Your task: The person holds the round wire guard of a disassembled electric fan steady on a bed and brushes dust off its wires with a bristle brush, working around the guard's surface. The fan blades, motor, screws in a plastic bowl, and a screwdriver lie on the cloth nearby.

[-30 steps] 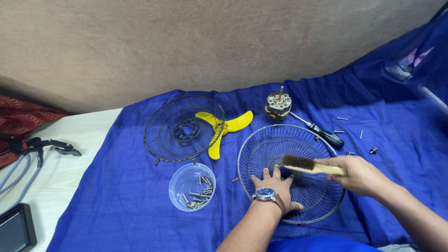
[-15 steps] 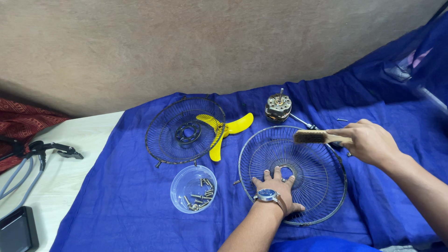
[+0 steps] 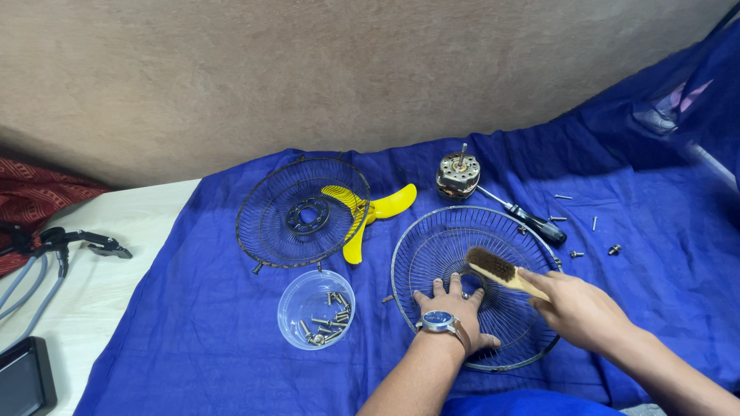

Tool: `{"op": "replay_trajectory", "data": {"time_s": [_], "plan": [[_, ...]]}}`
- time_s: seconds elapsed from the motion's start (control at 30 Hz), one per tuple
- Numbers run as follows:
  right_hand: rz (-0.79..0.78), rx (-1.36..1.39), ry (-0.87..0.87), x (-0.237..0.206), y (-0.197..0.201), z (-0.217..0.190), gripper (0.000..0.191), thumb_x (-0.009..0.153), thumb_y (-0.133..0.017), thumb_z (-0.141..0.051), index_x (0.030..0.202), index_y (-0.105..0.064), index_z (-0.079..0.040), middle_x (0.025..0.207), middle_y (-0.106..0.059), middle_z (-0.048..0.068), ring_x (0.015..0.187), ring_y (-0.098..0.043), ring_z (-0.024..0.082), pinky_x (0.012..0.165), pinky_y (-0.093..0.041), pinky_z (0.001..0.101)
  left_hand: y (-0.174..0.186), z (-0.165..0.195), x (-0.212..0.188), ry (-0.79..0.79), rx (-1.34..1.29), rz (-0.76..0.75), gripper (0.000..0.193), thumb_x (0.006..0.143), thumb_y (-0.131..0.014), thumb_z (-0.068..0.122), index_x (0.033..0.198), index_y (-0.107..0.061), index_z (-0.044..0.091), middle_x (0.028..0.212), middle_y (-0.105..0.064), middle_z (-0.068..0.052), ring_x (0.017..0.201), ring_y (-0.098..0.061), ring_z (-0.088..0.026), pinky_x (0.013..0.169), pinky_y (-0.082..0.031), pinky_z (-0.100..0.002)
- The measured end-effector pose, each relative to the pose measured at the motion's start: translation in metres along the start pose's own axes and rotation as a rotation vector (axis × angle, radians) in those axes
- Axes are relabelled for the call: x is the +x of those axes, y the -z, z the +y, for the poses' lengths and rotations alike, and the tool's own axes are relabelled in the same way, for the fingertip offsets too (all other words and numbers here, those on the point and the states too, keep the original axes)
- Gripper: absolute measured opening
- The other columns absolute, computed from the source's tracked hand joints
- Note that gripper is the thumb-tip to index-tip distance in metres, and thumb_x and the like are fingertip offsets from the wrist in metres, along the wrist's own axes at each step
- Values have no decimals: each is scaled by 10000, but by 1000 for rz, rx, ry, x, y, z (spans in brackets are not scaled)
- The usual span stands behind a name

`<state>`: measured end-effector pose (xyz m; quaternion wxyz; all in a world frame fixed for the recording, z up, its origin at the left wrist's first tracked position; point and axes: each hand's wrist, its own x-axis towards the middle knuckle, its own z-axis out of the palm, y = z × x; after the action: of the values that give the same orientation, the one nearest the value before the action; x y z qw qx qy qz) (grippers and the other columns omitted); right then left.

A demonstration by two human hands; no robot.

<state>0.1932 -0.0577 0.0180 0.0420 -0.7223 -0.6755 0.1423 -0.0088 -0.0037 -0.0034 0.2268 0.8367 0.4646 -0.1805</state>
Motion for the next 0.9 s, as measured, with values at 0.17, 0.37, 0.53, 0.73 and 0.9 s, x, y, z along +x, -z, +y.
{"op": "replay_trajectory", "data": {"time_s": [0.17, 0.37, 0.53, 0.73, 0.9], "plan": [[-71, 194, 28, -2, 4, 8, 608, 838, -742, -260, 1430, -602, -255, 1159, -753, 116, 1086, -731, 300, 925, -572, 416, 0, 2, 0, 0, 12, -2, 1045, 750, -729, 742, 1614, -291, 350, 1718, -92, -131, 1556, -118, -452, 1171, -192, -743], [-44, 44, -85, 23, 29, 25, 583, 821, -753, -257, 1375, -623, -384, 1067, -769, 95, 997, -747, 288, 905, -586, 418, 0, 1, 0, 4, -7, -8, 1047, 757, -718, 745, 1618, -280, 341, 1721, -68, -134, 1559, -101, -448, 1178, -178, -743], [53, -229, -104, 36, 57, 24, 573, 841, -728, -262, 1369, -606, -448, 987, -731, 43, 1016, -709, 257, 892, -567, 424, 4, 2, 1, 22, -22, -39, 1052, 752, -723, 744, 1618, -278, 346, 1723, -55, -134, 1559, -96, -454, 1183, -171, -741], [79, -290, -154, 35, 68, 25, 568, 844, -722, -300, 1379, -597, -444, 995, -720, 33, 1050, -701, 239, 902, -577, 416, 4, 1, -3, 14, -23, -16, 1054, 739, -729, 744, 1614, -295, 347, 1723, -74, -132, 1554, -124, -457, 1175, -195, -742], [45, -156, -149, 36, 43, 30, 576, 867, -688, -283, 1421, -562, -379, 1120, -721, 90, 1103, -693, 311, 947, -558, 442, 3, 0, -1, 11, -15, -6, 1061, 742, -728, 747, 1618, -287, 343, 1720, -83, -138, 1557, -116, -453, 1173, -192, -746]]}}
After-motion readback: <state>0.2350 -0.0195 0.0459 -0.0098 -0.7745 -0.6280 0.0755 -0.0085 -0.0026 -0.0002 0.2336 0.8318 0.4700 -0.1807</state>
